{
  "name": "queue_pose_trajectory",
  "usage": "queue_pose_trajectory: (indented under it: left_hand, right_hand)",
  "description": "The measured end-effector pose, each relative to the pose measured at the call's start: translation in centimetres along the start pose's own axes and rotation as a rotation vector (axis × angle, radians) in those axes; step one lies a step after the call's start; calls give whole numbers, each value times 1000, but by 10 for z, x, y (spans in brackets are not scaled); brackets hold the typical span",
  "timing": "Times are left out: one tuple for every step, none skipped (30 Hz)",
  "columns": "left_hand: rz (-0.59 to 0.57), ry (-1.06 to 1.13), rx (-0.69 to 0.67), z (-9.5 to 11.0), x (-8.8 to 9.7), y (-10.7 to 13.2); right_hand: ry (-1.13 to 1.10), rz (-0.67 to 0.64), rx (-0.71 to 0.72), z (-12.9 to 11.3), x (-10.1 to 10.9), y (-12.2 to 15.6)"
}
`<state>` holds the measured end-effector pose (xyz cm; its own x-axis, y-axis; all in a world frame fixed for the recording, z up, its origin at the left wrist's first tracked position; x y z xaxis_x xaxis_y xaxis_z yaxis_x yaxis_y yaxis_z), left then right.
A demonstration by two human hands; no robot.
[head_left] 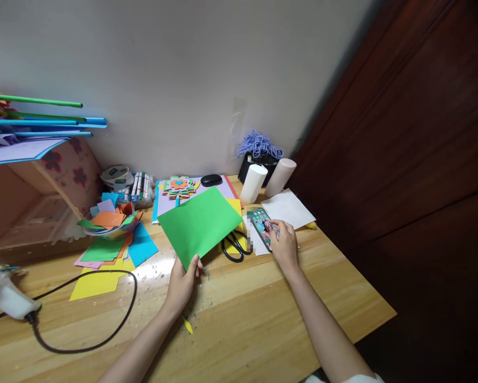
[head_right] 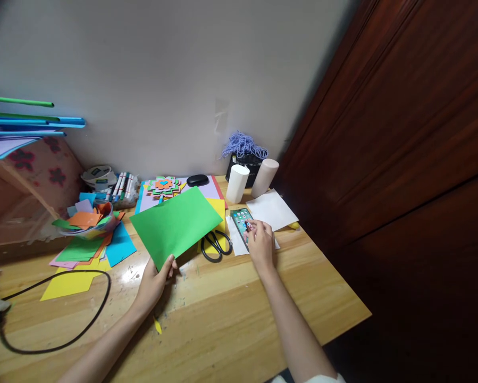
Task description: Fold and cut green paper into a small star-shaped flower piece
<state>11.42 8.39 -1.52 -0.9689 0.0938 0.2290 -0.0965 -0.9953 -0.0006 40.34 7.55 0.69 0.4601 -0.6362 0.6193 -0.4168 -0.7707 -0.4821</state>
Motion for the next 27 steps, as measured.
queue_pose_trajectory:
  left_hand:
    - [-1, 0, -4, 0, 0, 0]
    - [-3, 1, -8, -1, 0, 0]
    - [-4, 2, -9, -1, 0, 0]
    - [-7, 2, -9, -2, 0, 0]
    - [-10, 3, -9, -2, 0, 0]
    - [-11, 5, -9, -2, 0, 0]
    - [-10, 9, -10, -2, 0, 0]
    - [-6, 16, -12, -1, 0, 1]
    - [-1, 26, -15, 0, 0, 1]
    - [3, 41, -18, 1, 0, 1]
    - [7, 61, -20, 2, 0, 2]
    - [8, 84, -21, 3, 1, 2]
    - [7, 107, -20, 4, 1, 2]
    - [8, 129, -18, 5, 1, 2]
    - [7, 147, -14, 5, 1, 3]
    - [6, 161, -12, 5, 1, 3]
    - [3, 170, -14, 4, 1, 2]
    - [-6, 174, -19, 4, 0, 2]
    - [-16, 178, -27, 3, -1, 2]
    - [-29, 181, -37, 3, -2, 1]
    - [-42, 183, -49, 2, -3, 1]
    - [-51, 185, -60, 2, -4, 1]
    - [-58, 185, -68, 1, -5, 1]
    - [-63, 182, -78, 1, -6, 2]
    - [-67, 174, -87, 2, -6, 2]
    - [-74, 163, -96, 2, -7, 3]
    - [-82, 152, -106, 3, -8, 4]
  right_hand:
    - [12, -8, -9, 2, -1, 0]
    - [20, -20, -18, 4, -2, 0]
    - [25, -33, -24, 6, -3, -1]
    - [26, -43, -27, 7, -3, -1]
    - [24, -47, -26, 9, -3, -2]
    - [20, -45, -24, 10, -2, -3]
    - [19, -37, -21, 10, -1, -4]
    - [11, -20, -18, 9, 1, -5]
    - [-9, 7, -16, 7, 4, -5]
    - [-45, 35, -15, 5, 5, -5]
    - [-98, 54, -22, 1, 5, -3]
    - [-176, 43, -42, -3, 3, -1]
    - [-280, -14, -76, -8, -4, 2]
    - [-389, -111, -118, -15, -13, 7]
    - [-505, -253, -163, -24, -26, 14]
    - [-615, -427, -196, -36, -40, 22]
    - [-660, -520, -191, -49, -51, 30]
    - [-701, -597, -185, -61, -61, 37]
    - [-763, -690, -192, -74, -70, 45]
    - [-811, -750, -196, -85, -78, 51]
    - [-851, -794, -204, -94, -84, 55]
    - [-880, -835, -207, -101, -88, 59]
    - [-897, -862, -205, -107, -91, 62]
    - [-906, -885, -197, -111, -93, 64]
    - [-908, -906, -186, -113, -94, 66]
    - [-905, -919, -174, -114, -94, 68]
    - [-898, -928, -164, -114, -93, 69]
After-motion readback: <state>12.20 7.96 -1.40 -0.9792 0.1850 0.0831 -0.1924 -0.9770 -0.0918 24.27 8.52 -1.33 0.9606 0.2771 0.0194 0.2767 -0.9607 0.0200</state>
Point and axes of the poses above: each hand's wrist, its own y-axis away from the middle knuckle, its own x-axis out of the back of the hand, z = x × y, the point moved 4 cm from there along -y, towards the middle knuckle, and after that the axes turned 2 degrees about -y, right-handed, at the moved point
